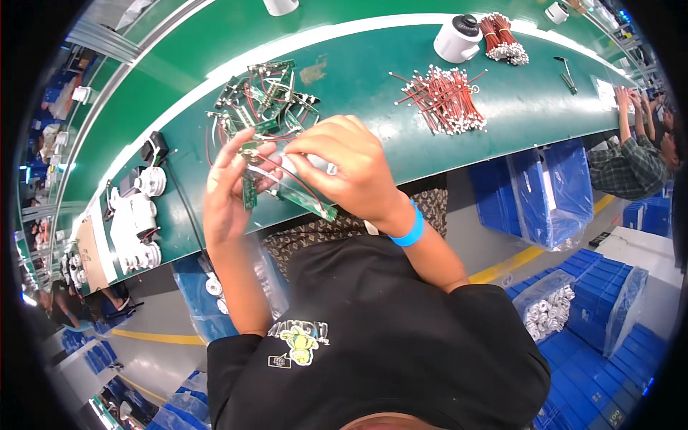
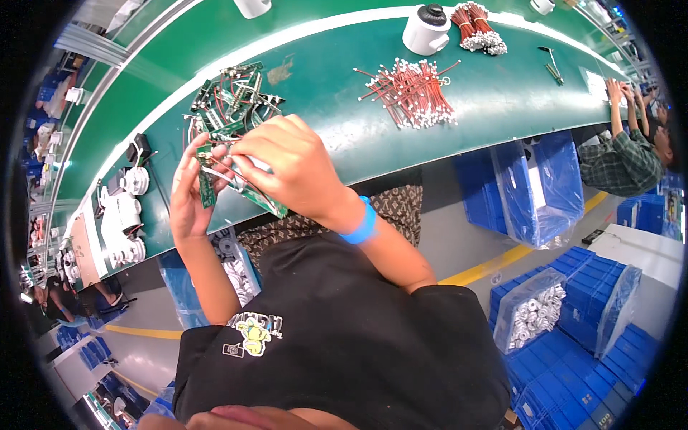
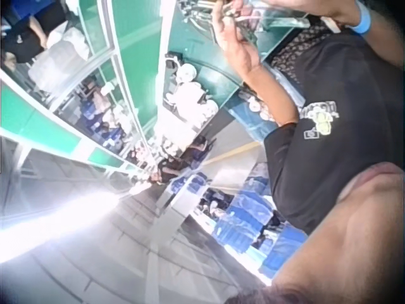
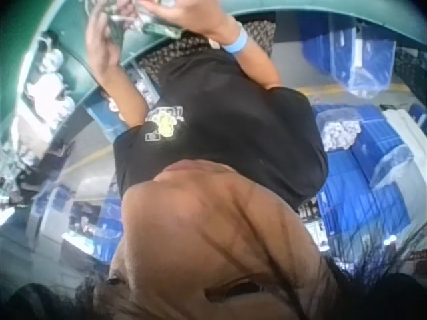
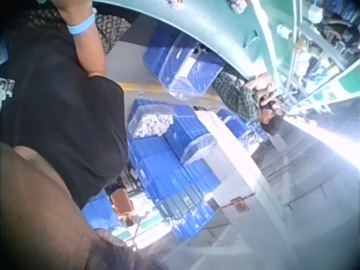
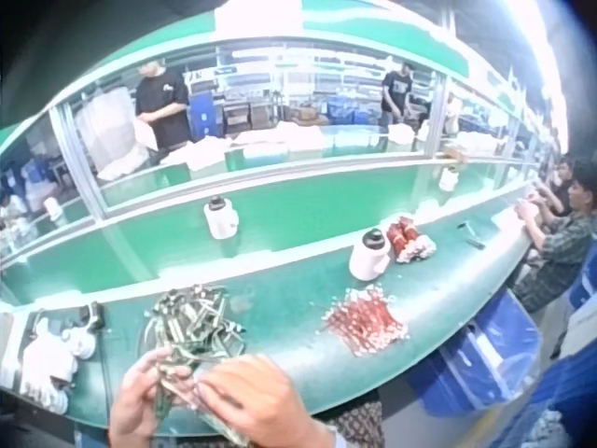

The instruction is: Assembling light fixtures by connecting wiring to circuit boards and placing them into white plastic housings.

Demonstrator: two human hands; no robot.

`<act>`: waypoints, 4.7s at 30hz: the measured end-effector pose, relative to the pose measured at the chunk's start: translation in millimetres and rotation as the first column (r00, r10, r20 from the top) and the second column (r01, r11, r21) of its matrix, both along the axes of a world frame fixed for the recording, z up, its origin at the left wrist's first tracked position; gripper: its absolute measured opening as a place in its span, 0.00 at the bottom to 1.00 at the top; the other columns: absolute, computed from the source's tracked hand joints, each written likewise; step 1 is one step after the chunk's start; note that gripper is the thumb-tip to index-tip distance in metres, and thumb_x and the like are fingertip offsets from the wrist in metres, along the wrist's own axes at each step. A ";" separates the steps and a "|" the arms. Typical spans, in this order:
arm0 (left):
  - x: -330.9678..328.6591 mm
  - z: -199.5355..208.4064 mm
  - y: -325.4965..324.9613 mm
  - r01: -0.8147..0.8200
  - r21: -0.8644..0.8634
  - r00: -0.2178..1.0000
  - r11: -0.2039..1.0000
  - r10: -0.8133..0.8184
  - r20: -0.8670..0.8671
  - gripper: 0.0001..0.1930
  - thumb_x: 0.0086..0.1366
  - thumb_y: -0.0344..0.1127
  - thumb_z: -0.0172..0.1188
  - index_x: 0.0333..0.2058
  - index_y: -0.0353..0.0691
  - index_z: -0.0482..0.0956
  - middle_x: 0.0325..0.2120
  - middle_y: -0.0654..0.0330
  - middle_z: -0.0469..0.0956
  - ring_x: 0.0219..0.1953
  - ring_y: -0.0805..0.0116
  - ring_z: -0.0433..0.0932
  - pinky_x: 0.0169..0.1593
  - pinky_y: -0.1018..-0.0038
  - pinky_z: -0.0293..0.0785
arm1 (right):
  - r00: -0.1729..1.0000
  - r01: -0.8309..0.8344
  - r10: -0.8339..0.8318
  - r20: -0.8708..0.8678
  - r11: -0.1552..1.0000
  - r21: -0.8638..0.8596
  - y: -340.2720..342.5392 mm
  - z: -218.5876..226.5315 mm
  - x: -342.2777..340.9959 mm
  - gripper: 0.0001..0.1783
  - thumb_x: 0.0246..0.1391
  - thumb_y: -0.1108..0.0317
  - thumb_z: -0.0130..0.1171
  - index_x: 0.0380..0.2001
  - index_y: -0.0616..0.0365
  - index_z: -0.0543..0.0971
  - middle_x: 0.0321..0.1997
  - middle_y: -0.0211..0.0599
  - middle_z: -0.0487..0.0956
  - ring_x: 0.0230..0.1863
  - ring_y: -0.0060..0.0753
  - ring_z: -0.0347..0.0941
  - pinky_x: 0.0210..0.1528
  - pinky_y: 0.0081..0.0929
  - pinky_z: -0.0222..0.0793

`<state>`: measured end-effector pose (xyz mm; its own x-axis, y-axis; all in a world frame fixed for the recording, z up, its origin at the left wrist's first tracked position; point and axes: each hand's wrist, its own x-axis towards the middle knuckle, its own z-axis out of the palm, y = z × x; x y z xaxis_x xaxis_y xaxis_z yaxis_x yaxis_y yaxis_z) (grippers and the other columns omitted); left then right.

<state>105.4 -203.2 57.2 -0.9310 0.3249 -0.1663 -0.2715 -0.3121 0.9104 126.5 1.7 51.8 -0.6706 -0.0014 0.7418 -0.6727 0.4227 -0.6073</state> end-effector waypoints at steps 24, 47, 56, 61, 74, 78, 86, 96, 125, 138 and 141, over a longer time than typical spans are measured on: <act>33.8 -33.4 43.2 -0.061 0.042 0.998 0.997 0.062 -0.013 0.18 0.70 0.36 0.51 0.53 0.30 0.73 0.49 0.55 0.76 0.46 0.73 0.75 0.47 0.75 0.77 | 0.995 0.096 -0.091 -0.029 0.958 0.272 -9.1 -12.4 9.8 0.10 0.38 0.80 0.66 0.28 0.61 0.80 0.27 0.36 0.77 0.32 0.38 0.73 0.36 0.34 0.66; 49.0 -44.8 71.1 -0.258 -0.024 0.964 0.966 0.256 -0.076 0.22 0.73 0.41 0.46 0.55 0.28 0.70 0.54 0.56 0.72 0.44 0.74 0.76 0.48 0.75 0.77 | 0.992 0.116 -0.123 0.035 0.979 0.167 -16.0 -29.3 9.4 0.09 0.40 0.82 0.65 0.29 0.62 0.79 0.28 0.37 0.77 0.31 0.39 0.72 0.36 0.34 0.65; 41.7 -48.3 63.5 -0.155 0.092 0.986 0.984 0.149 0.071 0.22 0.73 0.41 0.44 0.59 0.33 0.67 0.51 0.52 0.73 0.47 0.68 0.77 0.48 0.70 0.79 | 0.975 0.103 -0.144 0.168 0.968 0.228 4.7 -19.7 14.6 0.17 0.43 0.78 0.64 0.40 0.62 0.78 0.40 0.42 0.78 0.44 0.44 0.73 0.50 0.37 0.66; 41.0 -40.5 58.0 -0.112 0.262 0.984 0.958 0.071 0.164 0.23 0.73 0.42 0.43 0.60 0.31 0.63 0.51 0.49 0.72 0.48 0.60 0.78 0.47 0.67 0.80 | 0.750 0.293 -0.280 0.600 0.953 0.078 68.8 -39.8 49.4 0.23 0.52 0.73 0.59 0.53 0.65 0.72 0.49 0.46 0.76 0.52 0.39 0.72 0.57 0.33 0.63; 40.0 -50.8 49.2 -0.111 0.357 0.938 0.928 -0.021 0.346 0.20 0.73 0.43 0.45 0.58 0.39 0.65 0.48 0.55 0.74 0.35 0.71 0.79 0.24 0.83 0.65 | 0.658 0.369 0.175 0.733 0.773 -0.516 87.8 -63.9 83.4 0.09 0.58 0.74 0.56 0.41 0.67 0.77 0.31 0.37 0.79 0.27 0.19 0.71 0.28 0.15 0.66; 45.9 -53.9 55.1 -0.149 0.391 0.935 0.908 0.000 0.355 0.19 0.73 0.42 0.45 0.57 0.39 0.66 0.45 0.56 0.75 0.30 0.73 0.76 0.22 0.84 0.62 | 0.805 0.313 0.069 0.589 0.795 -0.520 91.8 -73.7 78.4 0.15 0.63 0.72 0.50 0.49 0.69 0.75 0.37 0.36 0.77 0.31 0.17 0.68 0.27 0.15 0.62; 48.9 -51.1 63.2 -0.259 0.293 0.870 0.920 0.090 0.485 0.19 0.71 0.42 0.48 0.56 0.42 0.67 0.42 0.58 0.76 0.23 0.72 0.74 0.16 0.87 0.59 | 0.827 0.326 0.026 0.561 0.792 -0.517 42.2 -48.0 64.2 0.12 0.62 0.72 0.53 0.46 0.66 0.69 0.35 0.40 0.82 0.28 0.19 0.73 0.31 0.15 0.69; 49.0 -59.6 53.9 -0.213 0.241 0.920 0.947 0.111 0.376 0.20 0.73 0.41 0.40 0.58 0.39 0.63 0.46 0.53 0.74 0.12 0.79 0.63 0.12 0.86 0.52 | 0.947 -0.090 0.089 0.307 0.996 -0.013 24.1 -56.7 43.8 0.08 0.42 0.79 0.67 0.30 0.61 0.83 0.24 0.36 0.79 0.22 0.30 0.74 0.23 0.25 0.66; 72.0 -54.1 74.6 -0.159 0.030 0.962 0.987 0.148 0.229 0.23 0.73 0.43 0.45 0.62 0.38 0.62 0.38 0.59 0.78 0.22 0.81 0.73 0.17 0.88 0.61 | 0.960 0.111 -0.163 0.226 0.968 0.225 11.9 -57.1 50.6 0.08 0.38 0.73 0.65 0.27 0.58 0.79 0.24 0.31 0.79 0.22 0.32 0.76 0.24 0.25 0.71; 77.5 -48.8 80.7 -0.176 -0.099 0.967 0.979 0.191 0.170 0.23 0.73 0.42 0.44 0.61 0.36 0.63 0.44 0.56 0.78 0.18 0.81 0.71 0.17 0.88 0.60 | 0.863 0.147 -0.028 0.504 0.969 -0.198 1.0 -63.9 56.6 0.06 0.44 0.72 0.66 0.27 0.59 0.82 0.25 0.35 0.80 0.19 0.28 0.76 0.22 0.24 0.69; 78.5 -51.9 83.8 -0.156 -0.101 0.971 0.983 0.171 0.165 0.22 0.73 0.42 0.44 0.61 0.36 0.64 0.49 0.55 0.76 0.18 0.82 0.70 0.17 0.88 0.59 | 0.865 0.118 0.001 0.502 0.972 -0.205 6.7 -60.8 56.0 0.05 0.46 0.78 0.66 0.29 0.65 0.82 0.34 0.38 0.83 0.20 0.16 0.72 0.21 0.16 0.66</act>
